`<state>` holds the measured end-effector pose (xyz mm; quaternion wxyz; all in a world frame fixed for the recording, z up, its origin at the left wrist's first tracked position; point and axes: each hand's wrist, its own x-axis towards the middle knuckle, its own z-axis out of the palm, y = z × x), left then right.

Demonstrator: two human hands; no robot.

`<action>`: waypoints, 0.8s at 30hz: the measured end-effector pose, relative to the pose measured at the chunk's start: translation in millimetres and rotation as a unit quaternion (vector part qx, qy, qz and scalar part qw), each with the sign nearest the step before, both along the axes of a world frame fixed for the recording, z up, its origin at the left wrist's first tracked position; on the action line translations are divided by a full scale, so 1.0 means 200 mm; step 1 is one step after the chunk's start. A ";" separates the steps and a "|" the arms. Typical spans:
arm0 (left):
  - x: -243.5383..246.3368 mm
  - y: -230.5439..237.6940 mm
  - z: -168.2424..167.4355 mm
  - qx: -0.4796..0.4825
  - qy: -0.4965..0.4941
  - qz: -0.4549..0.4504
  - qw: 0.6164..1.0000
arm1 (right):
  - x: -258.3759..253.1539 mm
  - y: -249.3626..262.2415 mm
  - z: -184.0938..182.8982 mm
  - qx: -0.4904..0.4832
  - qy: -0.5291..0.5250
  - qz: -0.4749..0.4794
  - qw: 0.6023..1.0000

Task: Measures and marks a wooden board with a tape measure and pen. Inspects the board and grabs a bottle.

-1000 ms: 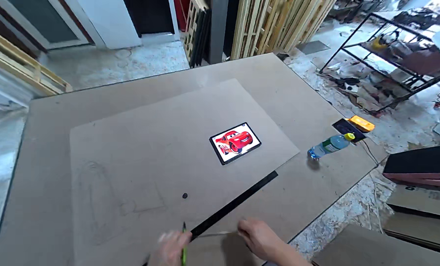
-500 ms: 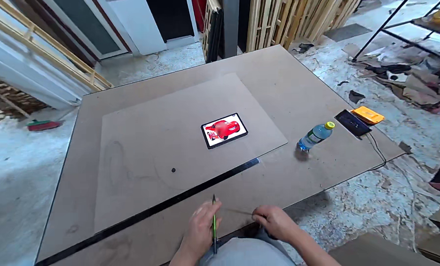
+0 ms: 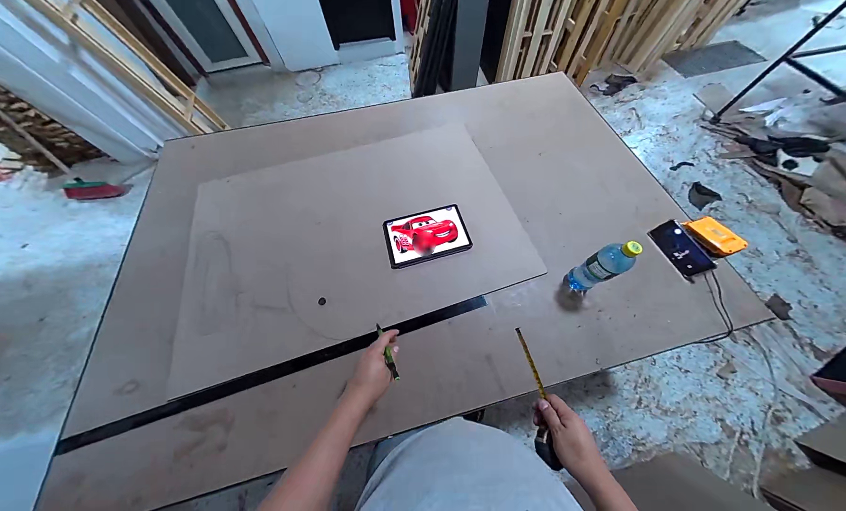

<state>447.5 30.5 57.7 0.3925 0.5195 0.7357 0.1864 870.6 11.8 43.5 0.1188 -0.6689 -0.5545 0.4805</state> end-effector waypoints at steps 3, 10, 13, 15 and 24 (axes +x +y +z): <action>-0.04 0.16 -0.07 -0.055 0.037 0.005 0.998 | -0.08 -0.02 0.06 0.020 0.026 -0.048 0.998; -0.14 0.49 -0.20 -0.041 0.059 0.020 0.997 | -0.23 0.05 0.04 0.014 -0.008 -0.067 0.998; -0.16 0.61 -0.24 -0.026 0.058 0.014 0.998 | -0.28 0.17 0.05 0.013 0.013 -0.069 0.997; -0.17 0.68 -0.27 -0.021 0.052 0.024 0.998 | -0.30 0.32 0.05 0.015 0.030 -0.062 0.997; -0.09 0.85 -0.33 -0.070 0.065 0.088 0.992 | -0.54 1.32 -0.09 0.004 0.074 0.018 0.997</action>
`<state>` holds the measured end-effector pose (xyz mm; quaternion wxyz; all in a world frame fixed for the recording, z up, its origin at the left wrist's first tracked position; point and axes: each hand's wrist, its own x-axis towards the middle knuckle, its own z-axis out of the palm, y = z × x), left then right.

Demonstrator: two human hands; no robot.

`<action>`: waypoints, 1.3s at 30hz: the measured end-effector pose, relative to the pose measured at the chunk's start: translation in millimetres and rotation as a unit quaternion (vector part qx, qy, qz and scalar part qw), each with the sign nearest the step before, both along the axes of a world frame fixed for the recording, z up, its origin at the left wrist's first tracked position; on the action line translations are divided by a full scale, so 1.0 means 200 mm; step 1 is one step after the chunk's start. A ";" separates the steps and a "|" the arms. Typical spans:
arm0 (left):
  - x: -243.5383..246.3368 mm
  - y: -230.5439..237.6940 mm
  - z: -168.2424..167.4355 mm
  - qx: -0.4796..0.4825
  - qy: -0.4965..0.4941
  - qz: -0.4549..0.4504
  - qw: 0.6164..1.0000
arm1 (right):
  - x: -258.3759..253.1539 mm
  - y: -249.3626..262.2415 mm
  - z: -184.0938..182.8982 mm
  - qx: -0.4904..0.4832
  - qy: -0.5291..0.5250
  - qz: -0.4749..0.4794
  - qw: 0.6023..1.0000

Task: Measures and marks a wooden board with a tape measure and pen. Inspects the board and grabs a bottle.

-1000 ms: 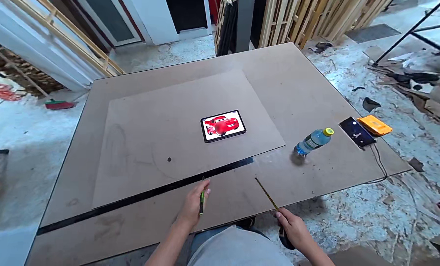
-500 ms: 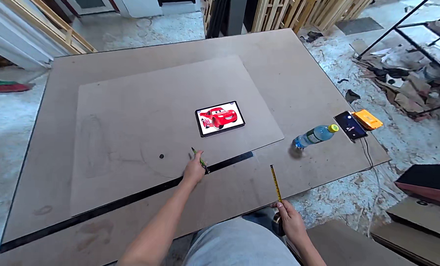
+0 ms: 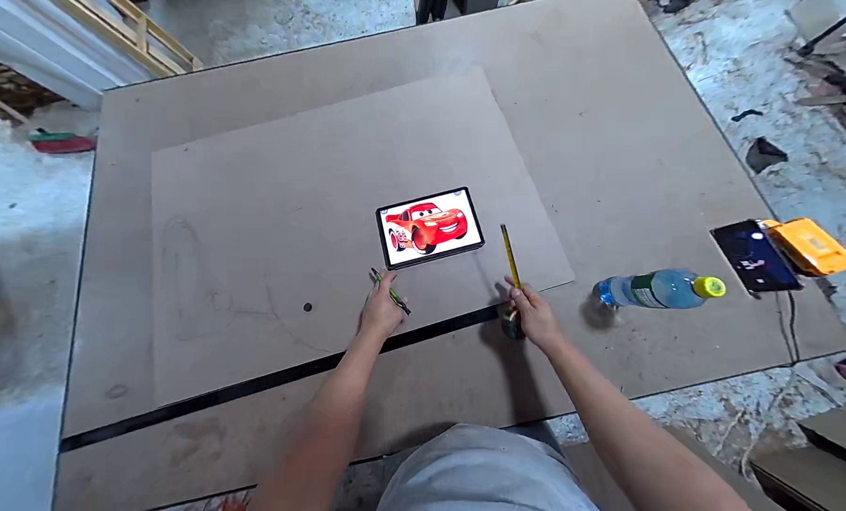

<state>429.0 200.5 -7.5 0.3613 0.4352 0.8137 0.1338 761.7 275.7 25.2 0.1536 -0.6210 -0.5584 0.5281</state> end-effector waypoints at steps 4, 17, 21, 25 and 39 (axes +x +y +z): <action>0.06 0.06 0.04 -0.004 -0.023 0.069 0.997 | -0.13 0.36 -0.10 0.004 0.010 0.053 0.999; 0.19 0.09 0.09 -0.026 -0.016 0.148 0.989 | -0.08 0.51 -0.15 -0.044 0.082 0.115 0.989; 0.24 -0.02 0.12 -0.038 -0.026 0.113 0.992 | -0.02 0.36 -0.13 -0.046 0.061 0.098 0.992; 0.27 -0.21 0.15 -0.052 -0.037 0.060 0.996 | 0.05 0.14 -0.12 -0.039 0.062 0.055 0.996; 0.23 -0.63 -0.04 0.072 0.029 -0.170 0.982 | 0.18 -0.47 -0.19 0.003 0.019 -0.108 0.994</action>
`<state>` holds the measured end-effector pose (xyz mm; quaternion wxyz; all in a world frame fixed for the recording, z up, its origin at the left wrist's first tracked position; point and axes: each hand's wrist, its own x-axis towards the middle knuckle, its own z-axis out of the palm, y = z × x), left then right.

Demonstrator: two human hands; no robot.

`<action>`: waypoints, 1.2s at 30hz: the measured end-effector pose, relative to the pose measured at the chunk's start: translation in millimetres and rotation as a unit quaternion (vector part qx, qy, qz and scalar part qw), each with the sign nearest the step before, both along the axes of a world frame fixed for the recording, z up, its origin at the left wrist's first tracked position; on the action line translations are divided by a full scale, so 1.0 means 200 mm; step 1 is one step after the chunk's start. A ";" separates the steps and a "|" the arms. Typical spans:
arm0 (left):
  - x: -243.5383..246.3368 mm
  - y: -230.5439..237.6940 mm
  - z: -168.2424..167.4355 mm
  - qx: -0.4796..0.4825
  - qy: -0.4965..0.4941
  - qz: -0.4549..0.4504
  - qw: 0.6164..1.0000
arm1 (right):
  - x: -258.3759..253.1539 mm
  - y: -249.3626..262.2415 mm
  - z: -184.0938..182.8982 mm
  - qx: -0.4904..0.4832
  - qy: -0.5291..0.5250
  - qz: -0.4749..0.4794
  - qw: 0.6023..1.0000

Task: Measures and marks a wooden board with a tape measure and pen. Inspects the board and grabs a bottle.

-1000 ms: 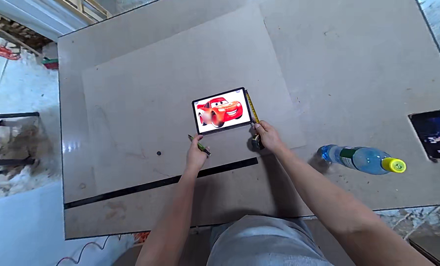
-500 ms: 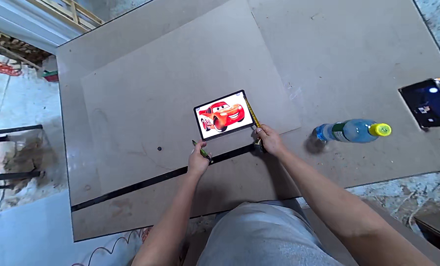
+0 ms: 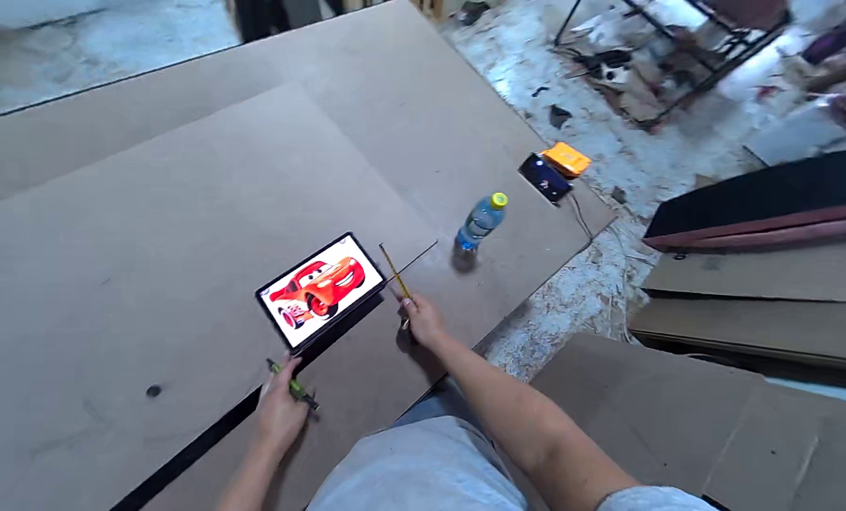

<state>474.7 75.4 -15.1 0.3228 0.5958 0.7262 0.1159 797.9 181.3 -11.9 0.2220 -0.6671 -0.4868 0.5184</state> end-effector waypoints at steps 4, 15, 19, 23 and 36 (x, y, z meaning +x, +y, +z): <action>-0.05 -0.06 -0.06 0.022 0.040 -0.044 0.998 | 0.11 -0.19 -0.07 -0.025 -0.020 0.029 0.999; -0.19 -0.30 -0.12 0.048 0.100 -0.040 0.993 | 0.18 -0.27 -0.05 -0.051 -0.055 0.080 0.994; -0.33 -0.41 -0.16 0.147 0.050 -0.031 0.987 | 0.15 -0.26 -0.05 -0.052 -0.083 0.085 0.992; -0.45 -0.34 -0.13 0.193 0.050 -0.004 0.980 | 0.13 -0.25 -0.08 -0.043 -0.144 0.090 0.985; -0.42 -0.15 -0.38 0.217 0.155 0.027 0.963 | 0.10 -0.26 -0.06 -0.041 -0.198 0.099 0.974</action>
